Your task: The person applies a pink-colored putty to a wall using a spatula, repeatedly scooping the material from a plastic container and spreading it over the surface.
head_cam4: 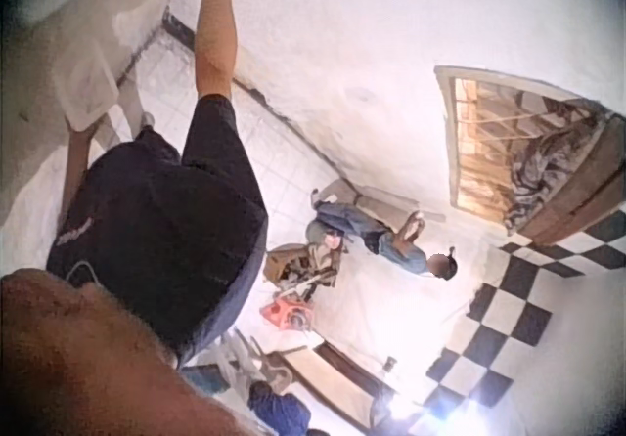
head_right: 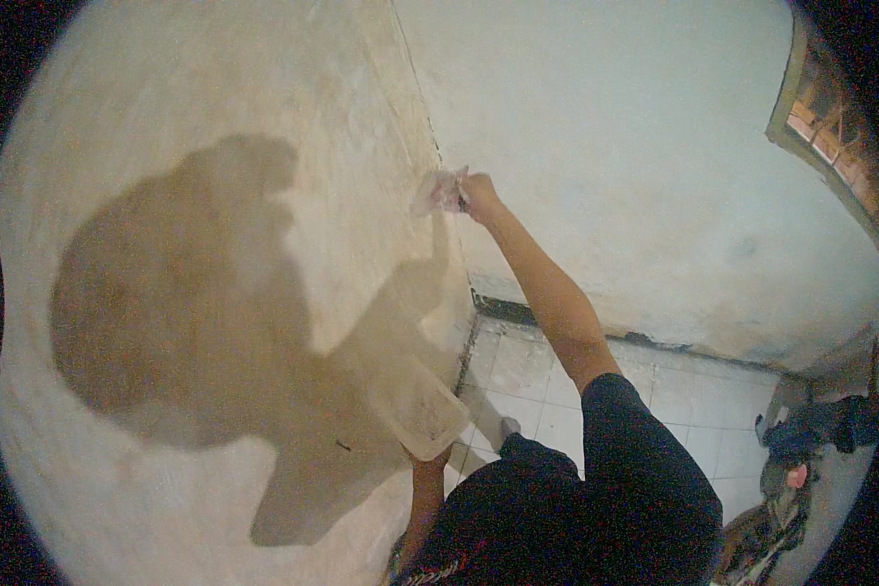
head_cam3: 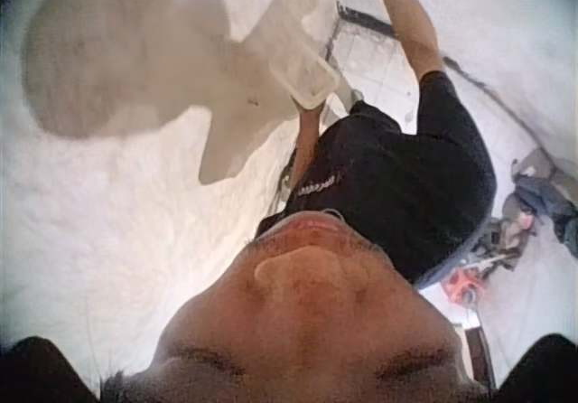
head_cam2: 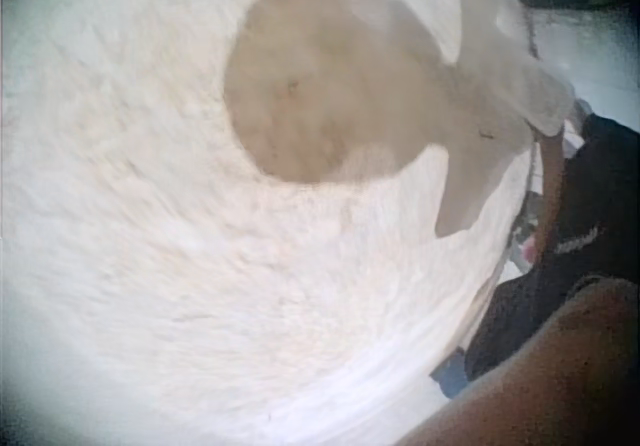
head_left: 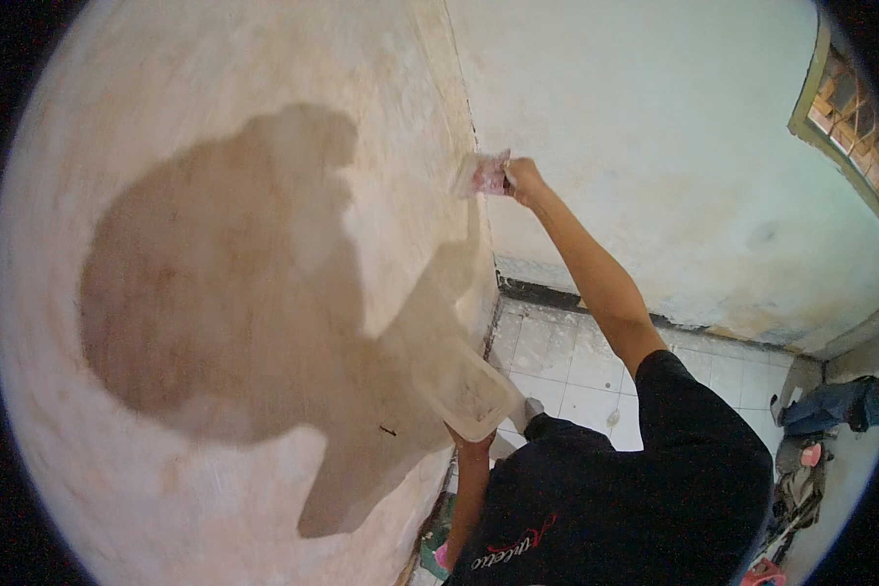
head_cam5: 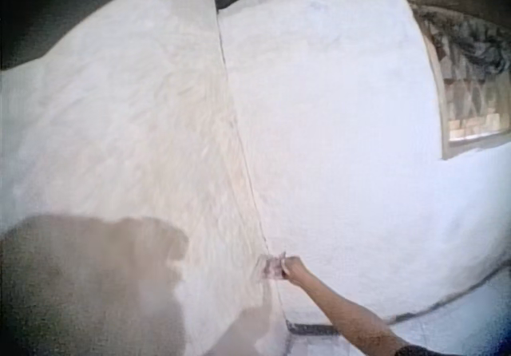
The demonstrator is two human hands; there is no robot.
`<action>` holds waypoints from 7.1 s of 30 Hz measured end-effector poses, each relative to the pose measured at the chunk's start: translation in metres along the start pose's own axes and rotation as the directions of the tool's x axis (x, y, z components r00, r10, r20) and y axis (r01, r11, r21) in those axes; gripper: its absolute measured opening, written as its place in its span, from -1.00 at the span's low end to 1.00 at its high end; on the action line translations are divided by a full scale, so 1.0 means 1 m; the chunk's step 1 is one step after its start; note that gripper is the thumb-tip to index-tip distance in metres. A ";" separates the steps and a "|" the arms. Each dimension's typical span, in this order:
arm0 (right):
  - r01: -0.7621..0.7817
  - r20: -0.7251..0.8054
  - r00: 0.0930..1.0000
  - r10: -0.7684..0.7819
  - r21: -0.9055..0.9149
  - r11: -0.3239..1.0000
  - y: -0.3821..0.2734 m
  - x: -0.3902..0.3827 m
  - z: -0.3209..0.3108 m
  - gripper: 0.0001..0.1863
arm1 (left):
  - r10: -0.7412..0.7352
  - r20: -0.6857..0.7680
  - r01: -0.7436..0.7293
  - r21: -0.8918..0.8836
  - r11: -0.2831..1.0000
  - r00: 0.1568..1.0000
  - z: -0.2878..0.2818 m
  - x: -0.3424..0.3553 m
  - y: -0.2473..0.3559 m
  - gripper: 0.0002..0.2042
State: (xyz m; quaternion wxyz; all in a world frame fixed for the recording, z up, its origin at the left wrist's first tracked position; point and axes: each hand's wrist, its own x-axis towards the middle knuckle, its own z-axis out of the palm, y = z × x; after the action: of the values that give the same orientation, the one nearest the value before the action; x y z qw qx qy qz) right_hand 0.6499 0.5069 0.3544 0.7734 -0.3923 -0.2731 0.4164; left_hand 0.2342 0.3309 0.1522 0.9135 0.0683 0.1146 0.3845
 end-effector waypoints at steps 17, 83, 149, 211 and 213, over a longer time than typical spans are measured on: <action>0.340 0.068 0.940 -0.335 -0.270 0.901 -0.201 0.053 0.112 -0.70 | -0.030 0.078 0.025 0.075 0.997 0.996 0.033 0.070 -0.043 -0.36; 0.522 0.061 0.830 -0.554 -0.432 0.735 -0.320 0.086 0.133 -0.79 | 0.084 0.133 -0.121 0.295 0.948 0.988 0.030 0.081 -0.036 -0.45; 0.620 0.156 0.483 -0.861 -0.756 0.211 -0.092 -0.063 0.083 -0.85 | -0.039 0.022 0.043 -0.206 0.978 0.999 0.005 0.078 -0.062 -0.42; 0.559 0.383 0.482 -0.788 -0.827 -0.059 -0.117 -0.060 0.086 -0.80 | 0.028 0.084 -0.058 0.391 0.918 0.996 -0.032 0.097 -0.066 -0.35; 0.543 0.324 0.506 -0.799 -0.840 0.002 -0.121 -0.057 0.086 -0.83 | -0.066 0.114 0.090 -0.221 0.971 0.991 -0.017 0.094 -0.068 -0.35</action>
State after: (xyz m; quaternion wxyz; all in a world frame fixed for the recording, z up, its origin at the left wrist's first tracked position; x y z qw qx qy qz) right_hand 0.6086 0.4484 0.4968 0.5707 -0.5933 -0.4982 -0.2720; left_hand 0.3406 0.3516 0.1067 0.9345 -0.0203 0.0242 0.3547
